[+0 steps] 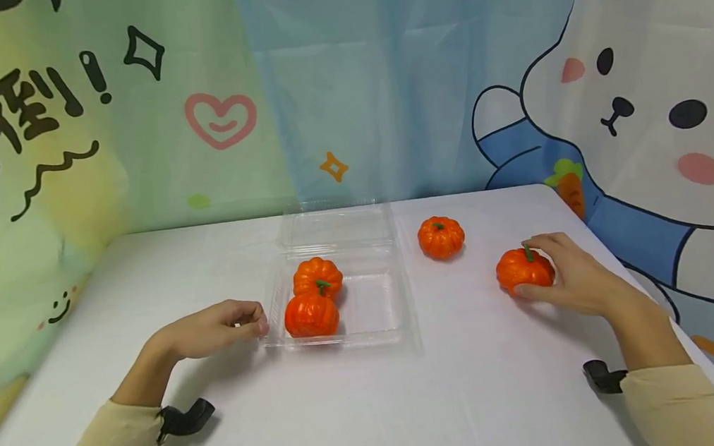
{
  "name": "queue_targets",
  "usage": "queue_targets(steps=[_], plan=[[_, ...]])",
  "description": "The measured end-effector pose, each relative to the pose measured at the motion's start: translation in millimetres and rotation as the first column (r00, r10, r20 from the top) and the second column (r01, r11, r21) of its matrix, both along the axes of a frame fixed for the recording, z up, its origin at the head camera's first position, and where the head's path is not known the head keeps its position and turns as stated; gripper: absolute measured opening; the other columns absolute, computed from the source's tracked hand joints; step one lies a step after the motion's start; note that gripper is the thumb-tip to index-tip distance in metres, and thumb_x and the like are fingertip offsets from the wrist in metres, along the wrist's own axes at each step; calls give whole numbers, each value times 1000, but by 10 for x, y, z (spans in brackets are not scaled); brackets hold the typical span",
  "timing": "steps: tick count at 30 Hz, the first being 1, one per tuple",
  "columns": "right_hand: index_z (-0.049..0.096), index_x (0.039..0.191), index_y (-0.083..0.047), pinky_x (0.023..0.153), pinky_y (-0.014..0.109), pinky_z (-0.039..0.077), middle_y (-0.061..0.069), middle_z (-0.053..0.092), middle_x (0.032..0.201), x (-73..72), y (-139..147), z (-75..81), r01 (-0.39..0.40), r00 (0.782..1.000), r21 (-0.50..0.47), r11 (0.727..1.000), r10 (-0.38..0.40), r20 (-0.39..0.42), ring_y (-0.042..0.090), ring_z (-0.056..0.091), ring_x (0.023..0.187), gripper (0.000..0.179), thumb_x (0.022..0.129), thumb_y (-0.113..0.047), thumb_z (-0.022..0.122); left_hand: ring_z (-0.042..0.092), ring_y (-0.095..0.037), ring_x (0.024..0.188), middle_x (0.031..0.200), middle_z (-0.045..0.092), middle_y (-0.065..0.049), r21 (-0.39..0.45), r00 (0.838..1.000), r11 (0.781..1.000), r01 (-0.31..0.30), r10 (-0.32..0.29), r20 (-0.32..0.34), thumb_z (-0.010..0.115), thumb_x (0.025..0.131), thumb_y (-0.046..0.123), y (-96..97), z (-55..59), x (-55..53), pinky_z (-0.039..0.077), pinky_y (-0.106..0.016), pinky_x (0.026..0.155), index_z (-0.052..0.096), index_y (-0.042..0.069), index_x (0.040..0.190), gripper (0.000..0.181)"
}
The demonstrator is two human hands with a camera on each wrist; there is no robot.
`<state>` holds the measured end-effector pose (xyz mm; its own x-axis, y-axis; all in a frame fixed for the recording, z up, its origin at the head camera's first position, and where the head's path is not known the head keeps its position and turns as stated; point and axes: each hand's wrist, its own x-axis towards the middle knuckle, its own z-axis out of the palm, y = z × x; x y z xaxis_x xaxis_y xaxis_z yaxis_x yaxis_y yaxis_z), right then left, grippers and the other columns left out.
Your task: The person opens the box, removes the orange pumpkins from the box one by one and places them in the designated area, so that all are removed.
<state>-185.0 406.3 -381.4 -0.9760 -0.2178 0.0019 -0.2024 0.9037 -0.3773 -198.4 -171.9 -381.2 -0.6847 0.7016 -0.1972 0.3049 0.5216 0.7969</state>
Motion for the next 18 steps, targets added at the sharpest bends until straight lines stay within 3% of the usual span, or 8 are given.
queue_targets(steps=[6,13,18], plan=[[37,150,0,95,77,40,34,32,150,-47,-51,46,-2,999,1,1000,2,-49,57,41,126,93,84,-48,82,49,-17,84,88,63,-9,4,1000,1000,2,-2,-12,53,102,18,11,-15,7,39,-28,74,65,3,97,20],[45,147,-2,100,85,22,29,30,157,-67,-242,68,-34,986,-61,998,23,-164,55,8,151,83,83,-37,85,52,-17,86,90,64,-7,7,1000,1000,3,-3,-17,53,103,19,-7,-38,14,41,-29,76,66,6,98,19],[52,144,-5,106,84,14,25,36,156,-71,-456,113,-86,962,-79,993,63,-265,52,10,152,76,81,-29,86,51,-17,86,90,64,-9,7,1000,1000,-2,2,-10,53,103,19,-13,-59,-10,41,-29,75,66,7,99,18]])
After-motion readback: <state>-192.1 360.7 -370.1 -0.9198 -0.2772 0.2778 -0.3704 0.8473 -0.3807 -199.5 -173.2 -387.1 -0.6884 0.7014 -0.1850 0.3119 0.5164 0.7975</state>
